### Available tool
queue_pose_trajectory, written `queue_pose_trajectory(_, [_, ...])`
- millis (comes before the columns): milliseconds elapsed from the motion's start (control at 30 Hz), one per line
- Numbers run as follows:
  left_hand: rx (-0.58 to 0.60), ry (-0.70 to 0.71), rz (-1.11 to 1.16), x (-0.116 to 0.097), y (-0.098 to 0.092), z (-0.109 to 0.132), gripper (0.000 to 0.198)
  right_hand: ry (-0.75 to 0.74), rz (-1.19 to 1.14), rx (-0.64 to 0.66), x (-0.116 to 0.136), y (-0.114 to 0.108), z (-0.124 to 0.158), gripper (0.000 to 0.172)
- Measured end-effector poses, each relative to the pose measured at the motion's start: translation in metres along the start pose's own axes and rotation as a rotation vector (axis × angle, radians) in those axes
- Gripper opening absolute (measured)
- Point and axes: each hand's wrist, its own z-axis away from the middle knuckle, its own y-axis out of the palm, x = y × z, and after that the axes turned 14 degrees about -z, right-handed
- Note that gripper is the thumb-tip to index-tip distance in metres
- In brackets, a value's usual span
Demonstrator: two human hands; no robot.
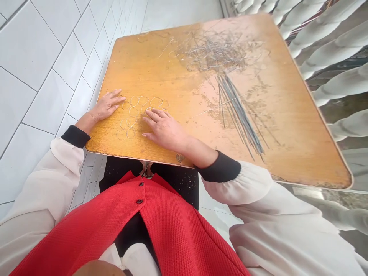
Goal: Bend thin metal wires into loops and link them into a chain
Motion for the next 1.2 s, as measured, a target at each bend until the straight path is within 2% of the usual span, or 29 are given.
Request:
queue_pose_trajectory(133, [-0.130, -0.229, 0.006, -0.019, 0.003, 0.001, 0.057, 0.059, -0.003, -0.042, -0.014, -0.011, 0.009, 0.059])
queue_pose_trajectory(233, [-0.079, -0.313, -0.052, -0.042, 0.007, -0.001, 0.059, 0.115, 0.032, -0.046, -0.022, -0.016, 0.015, 0.058])
queue_pose_trajectory(367, [-0.001, -0.291, -0.059, -0.055, 0.004, -0.003, 0.056, 0.111, 0.061, -0.059, -0.026, -0.016, 0.019, 0.058])
queue_pose_trajectory(467, [0.077, -0.269, -0.061, -0.054, -0.004, 0.003, 0.063, 0.092, 0.075, -0.008, -0.027, -0.014, 0.019, 0.062])
queue_pose_trajectory(567, [0.106, -0.219, -0.056, -0.053, -0.009, 0.012, 0.065, 0.054, 0.040, 0.020, -0.030, -0.011, 0.015, 0.063])
queue_pose_trajectory(833, [0.042, -0.086, 0.010, -0.045, 0.004, 0.014, 0.065, -0.008, -0.011, 0.080, -0.036, -0.007, -0.003, 0.068])
queue_pose_trajectory(1000, [-0.062, -0.031, 0.095, -0.034, 0.005, 0.022, 0.064, -0.067, -0.051, 0.103, -0.043, -0.011, -0.006, 0.068])
queue_pose_trajectory(1100, [-0.079, -0.019, 0.103, -0.041, 0.000, 0.031, 0.058, -0.102, -0.074, 0.105, -0.050, -0.014, -0.008, 0.067])
queue_pose_trajectory(1200, [-0.027, -0.025, 0.082, -0.053, -0.004, 0.040, 0.056, -0.123, -0.081, 0.109, -0.056, -0.014, -0.011, 0.066])
